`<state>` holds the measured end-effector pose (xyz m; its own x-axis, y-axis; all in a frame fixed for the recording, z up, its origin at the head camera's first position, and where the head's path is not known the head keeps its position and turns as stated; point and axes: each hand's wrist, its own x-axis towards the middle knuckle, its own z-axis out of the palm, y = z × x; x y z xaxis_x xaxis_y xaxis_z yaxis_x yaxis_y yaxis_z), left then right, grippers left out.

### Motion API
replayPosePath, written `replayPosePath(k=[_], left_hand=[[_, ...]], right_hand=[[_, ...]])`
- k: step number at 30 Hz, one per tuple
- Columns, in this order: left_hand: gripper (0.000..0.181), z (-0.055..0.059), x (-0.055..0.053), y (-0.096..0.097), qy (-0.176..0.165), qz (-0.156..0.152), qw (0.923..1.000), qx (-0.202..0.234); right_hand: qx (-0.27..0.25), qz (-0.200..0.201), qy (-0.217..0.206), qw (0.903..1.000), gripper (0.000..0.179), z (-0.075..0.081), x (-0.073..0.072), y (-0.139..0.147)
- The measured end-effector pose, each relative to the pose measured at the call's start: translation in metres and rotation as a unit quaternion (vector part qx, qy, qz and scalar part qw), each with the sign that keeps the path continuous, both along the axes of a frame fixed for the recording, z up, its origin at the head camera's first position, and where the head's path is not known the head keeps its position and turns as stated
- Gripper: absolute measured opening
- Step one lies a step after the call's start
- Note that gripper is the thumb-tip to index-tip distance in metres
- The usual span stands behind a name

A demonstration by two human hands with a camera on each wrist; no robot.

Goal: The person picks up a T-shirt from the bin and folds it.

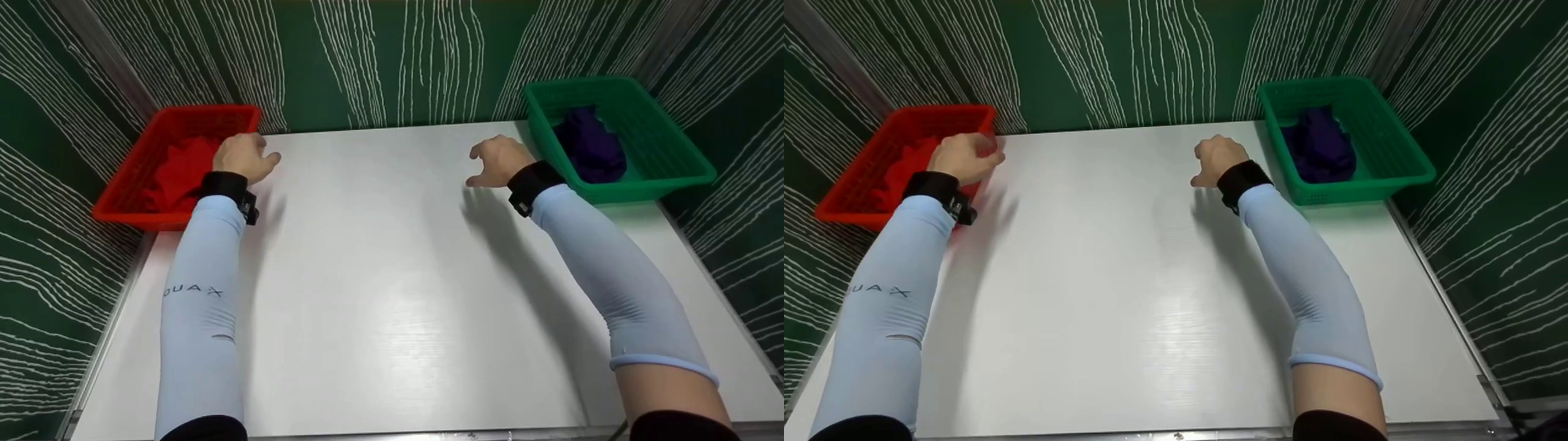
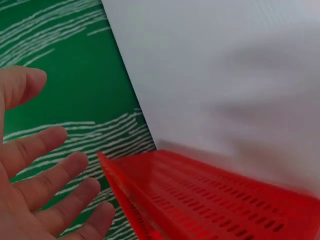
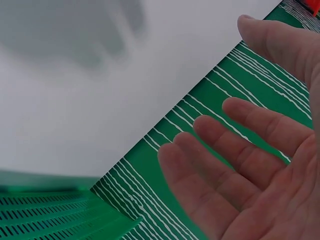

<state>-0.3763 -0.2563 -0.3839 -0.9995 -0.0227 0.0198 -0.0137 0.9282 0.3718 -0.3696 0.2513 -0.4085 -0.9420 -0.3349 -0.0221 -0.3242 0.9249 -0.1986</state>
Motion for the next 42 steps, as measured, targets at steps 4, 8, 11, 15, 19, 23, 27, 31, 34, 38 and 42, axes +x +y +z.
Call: replayPosePath(k=[4,8,11,15,19,23,27,31,34,38,42], left_hand=[[0.057,0.004,0.005,-0.024,0.003,0.015,0.9998,0.012],[0.064,0.005,0.006,-0.043,-0.003,0.031,0.9995,0.002],[0.067,0.004,0.006,-0.053,-0.033,0.041,0.9985,-0.016],[0.062,0.001,0.007,-0.056,-0.097,0.042,0.9941,-0.023],[0.058,-0.005,0.004,-0.053,-0.147,0.037,0.9883,-0.015],[0.059,-0.01,0.0,-0.05,-0.165,0.032,0.9858,-0.009],[0.06,-0.012,0.001,-0.046,-0.166,0.039,0.9853,-0.011],[0.057,-0.008,0.004,-0.036,-0.178,0.037,0.9833,-0.015],[0.055,-0.006,0.004,-0.027,-0.188,0.032,0.9815,-0.022],[0.056,-0.004,0.004,-0.016,-0.2,0.029,0.9786,-0.041],[0.061,0.0,0.004,-0.006,-0.22,0.02,0.9735,-0.059]], right_hand=[[0.004,-0.004,-0.006,1.0,0.06,0.0,0.0,-0.003],[0.006,-0.008,-0.015,0.9998,0.06,-0.001,0.001,-0.005],[0.007,-0.009,-0.019,0.9997,0.06,-0.001,0.001,-0.006],[0.008,-0.009,-0.025,0.9996,0.059,0.0,0.001,-0.007],[0.013,-0.007,-0.033,0.9994,0.059,0.0,0.002,-0.01],[0.017,-0.002,-0.036,0.9992,0.06,0.0,0.003,-0.012],[0.023,-0.001,-0.034,0.9992,0.06,-0.002,0.002,-0.012],[0.027,-0.005,-0.036,0.999,0.06,-0.004,0.0,-0.012],[0.026,-0.005,-0.04,0.9988,0.06,-0.005,-0.001,-0.012],[0.023,-0.004,-0.042,0.9989,0.06,-0.005,0.0,-0.013],[0.026,-0.003,-0.042,0.9988,0.06,-0.005,0.0,-0.015]])
